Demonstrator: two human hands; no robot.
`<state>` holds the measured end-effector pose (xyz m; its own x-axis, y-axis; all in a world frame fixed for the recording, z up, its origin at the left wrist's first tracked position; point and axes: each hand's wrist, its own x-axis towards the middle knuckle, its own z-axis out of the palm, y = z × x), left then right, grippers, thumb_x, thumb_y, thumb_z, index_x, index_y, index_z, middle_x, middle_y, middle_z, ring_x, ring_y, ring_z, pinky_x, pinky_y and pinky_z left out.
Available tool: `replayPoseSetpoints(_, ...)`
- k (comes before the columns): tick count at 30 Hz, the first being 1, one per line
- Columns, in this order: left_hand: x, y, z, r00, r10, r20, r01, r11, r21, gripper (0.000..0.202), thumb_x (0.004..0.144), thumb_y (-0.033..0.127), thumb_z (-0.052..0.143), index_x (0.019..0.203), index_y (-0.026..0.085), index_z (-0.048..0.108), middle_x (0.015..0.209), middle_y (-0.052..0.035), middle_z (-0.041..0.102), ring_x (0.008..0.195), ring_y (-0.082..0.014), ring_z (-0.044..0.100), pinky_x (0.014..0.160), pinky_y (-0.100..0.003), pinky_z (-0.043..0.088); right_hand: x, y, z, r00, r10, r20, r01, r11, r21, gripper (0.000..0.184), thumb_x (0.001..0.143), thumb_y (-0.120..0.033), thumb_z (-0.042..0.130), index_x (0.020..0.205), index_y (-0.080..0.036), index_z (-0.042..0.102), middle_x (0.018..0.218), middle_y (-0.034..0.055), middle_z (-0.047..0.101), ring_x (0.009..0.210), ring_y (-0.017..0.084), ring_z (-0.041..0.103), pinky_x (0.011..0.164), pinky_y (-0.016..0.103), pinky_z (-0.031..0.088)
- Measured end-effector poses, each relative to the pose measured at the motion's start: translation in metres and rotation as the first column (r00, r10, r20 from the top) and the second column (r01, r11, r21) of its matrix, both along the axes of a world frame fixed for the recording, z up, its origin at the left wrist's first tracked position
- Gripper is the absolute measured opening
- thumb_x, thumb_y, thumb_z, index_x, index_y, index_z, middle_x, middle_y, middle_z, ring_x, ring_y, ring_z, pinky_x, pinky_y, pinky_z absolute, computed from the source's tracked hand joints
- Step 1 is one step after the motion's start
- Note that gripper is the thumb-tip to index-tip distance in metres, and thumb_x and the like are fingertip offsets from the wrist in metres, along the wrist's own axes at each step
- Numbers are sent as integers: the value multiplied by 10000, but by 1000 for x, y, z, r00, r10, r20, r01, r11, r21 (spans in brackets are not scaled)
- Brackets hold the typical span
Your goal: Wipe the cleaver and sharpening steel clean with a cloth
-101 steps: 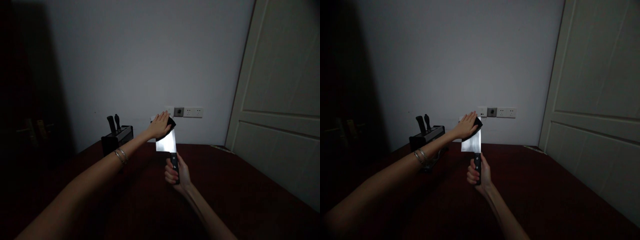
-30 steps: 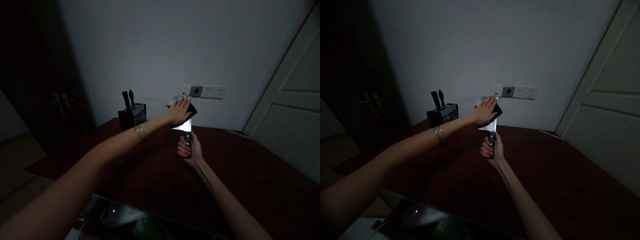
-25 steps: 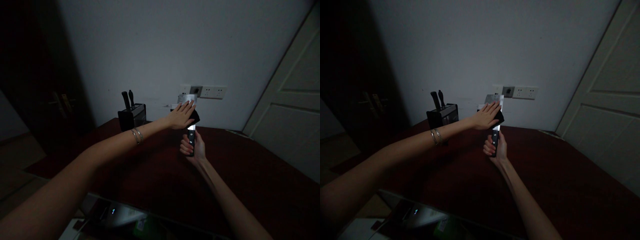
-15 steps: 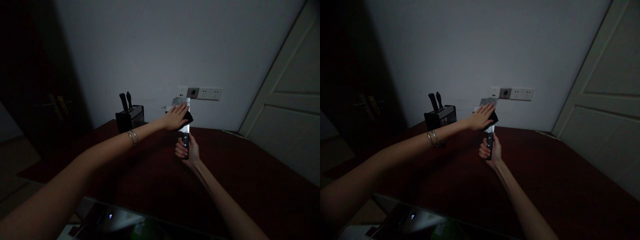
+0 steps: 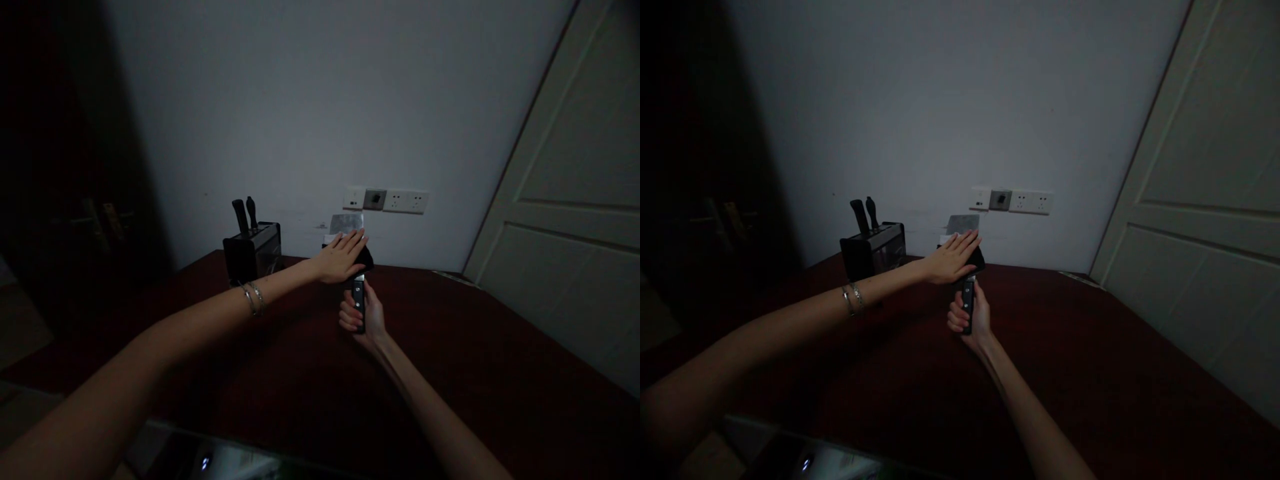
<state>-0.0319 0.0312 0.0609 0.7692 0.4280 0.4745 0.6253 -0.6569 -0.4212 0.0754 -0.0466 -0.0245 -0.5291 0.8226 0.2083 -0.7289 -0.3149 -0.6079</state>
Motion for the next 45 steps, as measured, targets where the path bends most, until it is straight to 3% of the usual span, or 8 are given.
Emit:
replayPoseSetpoints(7, 1, 23, 21, 984, 139, 110, -137, 990, -33, 642, 894, 456, 217, 1386, 48, 148, 1468, -175, 83, 1353, -262, 56, 1079, -417, 96, -10, -1, -5, 998, 53, 23, -52, 998, -35, 553, 836, -559, 288, 478, -170, 449, 311, -84, 268, 275, 31, 117, 263, 137, 165)
replayPoseSetpoints(16, -1, -14, 2, 999, -54, -8, 54, 995, 84, 622, 891, 453, 260, 1386, 94, 151, 1476, -151, 62, 1358, -233, 19, 1082, -404, 52, -4, 6, -6, 999, 28, 37, -28, 1000, -2, 547, 793, -624, 342, 483, -179, 421, 289, -96, 280, 251, 22, 114, 257, 135, 159)
replayPoseSetpoints(23, -8, 28, 38, 985, 80, 153, -86, 996, 37, 606, 899, 427, 204, 1386, 68, 163, 1470, -164, 94, 1353, -249, 75, 1080, -413, 97, -10, 1, -8, 995, 71, 74, -71, 997, -1, 553, 782, -643, 340, 482, -184, 407, 293, -98, 277, 247, 25, 134, 259, 136, 157)
replayPoseSetpoints(26, -5, 37, 45, 967, 143, 211, -150, 989, 19, 618, 897, 423, 188, 1386, 46, 150, 1468, -183, 78, 1353, -265, 60, 1077, -432, 91, -11, 1, -8, 994, 73, 79, -73, 997, 2, 552, 779, -649, 338, 487, -186, 404, 292, -100, 277, 246, 25, 129, 257, 136, 156)
replayPoseSetpoints(29, 2, 22, 35, 978, 133, 161, -141, 989, 43, 632, 895, 431, 202, 1384, 36, 142, 1467, -189, 69, 1353, -273, 36, 1076, -432, 76, -8, 2, -7, 997, 62, 48, -63, 998, 7, 544, 792, -628, 336, 488, -183, 413, 293, -99, 278, 248, 24, 124, 258, 136, 158)
replayPoseSetpoints(33, 6, -9, 14, 1000, 18, 16, -19, 996, 84, 626, 891, 446, 238, 1387, 76, 138, 1475, -161, 50, 1356, -248, 16, 1079, -411, 61, -5, 2, -3, 999, 35, 6, -35, 999, 20, 534, 802, -611, 338, 499, -180, 426, 295, -99, 282, 250, 23, 119, 258, 135, 161)
replayPoseSetpoints(35, 3, -14, 12, 1000, -12, -5, 12, 996, 90, 618, 893, 450, 239, 1388, 94, 137, 1477, -149, 44, 1357, -235, 15, 1081, -403, 62, -5, 2, -2, 999, 42, 6, -42, 999, 25, 536, 806, -610, 329, 499, -180, 424, 297, -97, 282, 250, 24, 119, 257, 135, 158)
replayPoseSetpoints(45, -17, 41, 56, 967, 170, 192, -179, 983, 34, 617, 898, 422, 188, 1381, 39, 173, 1466, -179, 97, 1349, -257, 98, 1081, -413, 107, -11, -4, -6, 991, 131, 41, -132, 991, 12, 532, 787, -618, 364, 487, -181, 411, 300, -100, 267, 250, 22, 130, 255, 130, 155)
